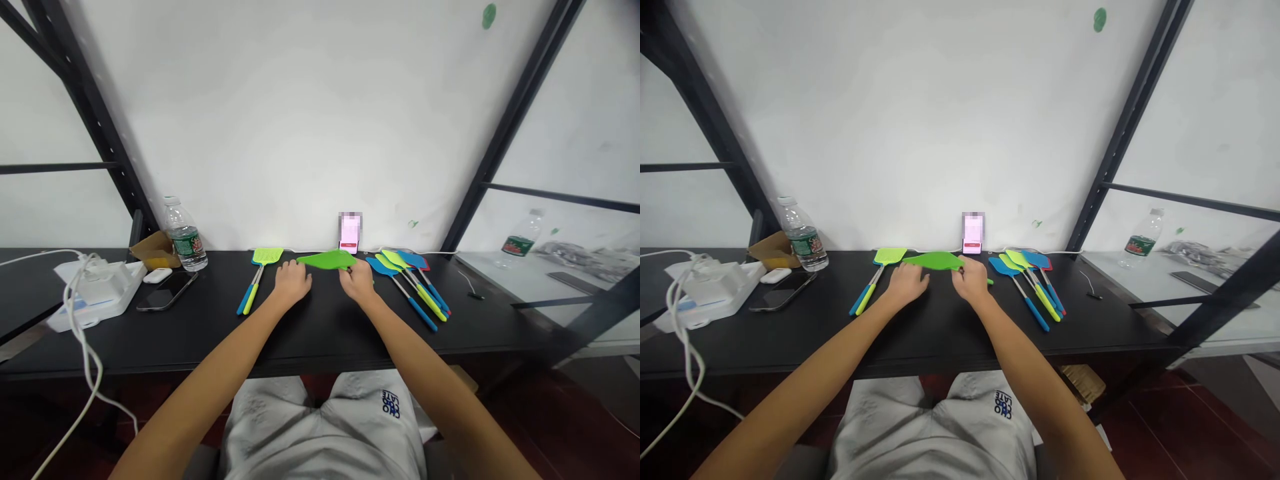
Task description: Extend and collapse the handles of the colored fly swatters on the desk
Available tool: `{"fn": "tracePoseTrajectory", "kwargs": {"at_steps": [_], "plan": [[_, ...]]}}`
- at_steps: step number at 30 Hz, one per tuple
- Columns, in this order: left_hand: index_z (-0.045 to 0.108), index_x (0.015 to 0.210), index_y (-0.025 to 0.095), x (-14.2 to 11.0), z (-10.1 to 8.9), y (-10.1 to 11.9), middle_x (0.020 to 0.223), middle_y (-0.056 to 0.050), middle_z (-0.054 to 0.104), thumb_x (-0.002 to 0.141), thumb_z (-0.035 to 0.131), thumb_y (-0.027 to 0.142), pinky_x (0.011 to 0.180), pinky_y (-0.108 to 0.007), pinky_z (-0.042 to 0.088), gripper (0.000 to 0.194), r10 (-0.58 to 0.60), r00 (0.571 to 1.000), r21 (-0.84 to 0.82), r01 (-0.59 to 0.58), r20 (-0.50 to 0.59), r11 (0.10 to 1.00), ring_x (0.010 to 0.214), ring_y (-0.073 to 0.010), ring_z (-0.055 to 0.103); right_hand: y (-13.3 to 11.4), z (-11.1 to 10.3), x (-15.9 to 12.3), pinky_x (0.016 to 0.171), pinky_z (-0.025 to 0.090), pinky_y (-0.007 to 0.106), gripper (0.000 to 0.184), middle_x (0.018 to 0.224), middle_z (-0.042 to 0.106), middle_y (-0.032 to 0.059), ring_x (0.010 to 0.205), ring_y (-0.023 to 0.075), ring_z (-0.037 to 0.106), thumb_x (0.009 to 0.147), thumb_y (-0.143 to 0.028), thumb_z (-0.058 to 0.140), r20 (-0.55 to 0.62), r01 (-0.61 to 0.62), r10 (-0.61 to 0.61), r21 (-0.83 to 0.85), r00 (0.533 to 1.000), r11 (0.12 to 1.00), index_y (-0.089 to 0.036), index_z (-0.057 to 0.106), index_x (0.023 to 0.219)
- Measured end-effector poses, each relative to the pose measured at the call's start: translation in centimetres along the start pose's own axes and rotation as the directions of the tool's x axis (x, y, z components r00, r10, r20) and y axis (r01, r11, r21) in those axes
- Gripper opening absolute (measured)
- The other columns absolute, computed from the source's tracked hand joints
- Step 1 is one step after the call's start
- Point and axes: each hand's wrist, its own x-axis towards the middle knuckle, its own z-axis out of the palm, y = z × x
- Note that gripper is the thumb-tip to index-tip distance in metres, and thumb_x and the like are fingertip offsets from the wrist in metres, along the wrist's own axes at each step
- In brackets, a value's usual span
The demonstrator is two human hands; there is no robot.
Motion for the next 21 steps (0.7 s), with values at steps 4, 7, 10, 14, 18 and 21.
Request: {"fn": "tracePoseTrajectory", "kwargs": {"at_steps": [4,7,10,14,18,21], "plan": [[0.059,0.105,0.016,0.0,0.5,-0.2,0.111,-0.015,0.060,0.090,0.049,0.041,0.091,-0.040,0.043,0.031,0.137,0.989,0.079,-0.133,-0.048,0.988,0.110,-0.0299,0.054,0.5,0.9,0.2,0.072,0.044,0.028,0.035,0.074,0.062,0.0037,0.075,0.0191,0.059,0.094,-0.044,0.037,-0.113,-0.068,0.130,0.438,0.985,0.896,-0.021,0.056,0.077],[0.057,0.108,0.017,-0.1,0.6,-0.1,0.112,-0.014,0.060,0.089,0.049,0.047,0.091,-0.039,0.043,0.036,0.143,0.989,0.079,-0.139,-0.048,0.987,0.109,-0.0289,0.055,0.9,1.8,0.8,0.074,0.048,0.030,0.037,0.075,0.065,0.0035,0.077,0.0194,0.062,0.091,-0.051,0.040,-0.114,-0.111,0.279,0.727,0.953,0.677,-0.020,0.058,0.079],[0.054,0.114,0.017,-0.3,0.6,0.2,0.114,-0.014,0.059,0.088,0.052,0.053,0.091,-0.038,0.043,0.045,0.189,0.981,0.063,-0.186,-0.035,0.980,0.109,-0.0295,0.055,1.2,2.3,1.5,0.075,0.049,0.030,0.045,0.073,0.068,0.0038,0.075,0.0188,0.065,0.090,-0.058,0.040,-0.005,-0.189,0.354,0.837,0.935,0.513,-0.020,0.060,0.076],[0.048,0.126,0.019,-0.5,0.6,0.4,0.120,-0.014,0.056,0.085,0.056,0.055,0.093,-0.038,0.042,0.055,0.252,0.967,0.042,-0.251,-0.022,0.967,0.113,-0.0303,0.054,1.3,2.1,2.0,0.073,0.050,0.029,0.053,0.070,0.069,0.0057,0.074,0.0192,0.068,0.091,-0.064,0.038,0.133,-0.264,0.378,0.911,0.916,0.318,-0.019,0.059,0.071],[0.049,0.126,0.019,-0.5,0.6,0.2,0.119,-0.014,0.056,0.086,0.056,0.053,0.091,-0.038,0.043,0.053,0.245,0.970,0.057,-0.245,0.006,0.968,0.114,-0.0301,0.053,1.0,1.5,1.9,0.067,0.052,0.030,0.053,0.064,0.066,0.0055,0.070,0.0204,0.070,0.095,-0.060,0.036,0.358,-0.421,0.392,0.903,0.848,0.086,-0.018,0.056,0.070],[0.056,0.116,0.020,-0.3,0.6,0.0,0.115,-0.012,0.058,0.087,0.056,0.048,0.089,-0.036,0.044,0.040,0.251,0.967,0.071,-0.254,0.048,0.965,0.111,-0.0279,0.054,0.8,1.4,1.7,0.060,0.052,0.031,0.049,0.061,0.064,0.0056,0.064,0.0203,0.069,0.099,-0.048,0.033,0.499,-0.560,0.413,0.828,0.762,0.032,-0.017,0.056,0.069]]}}
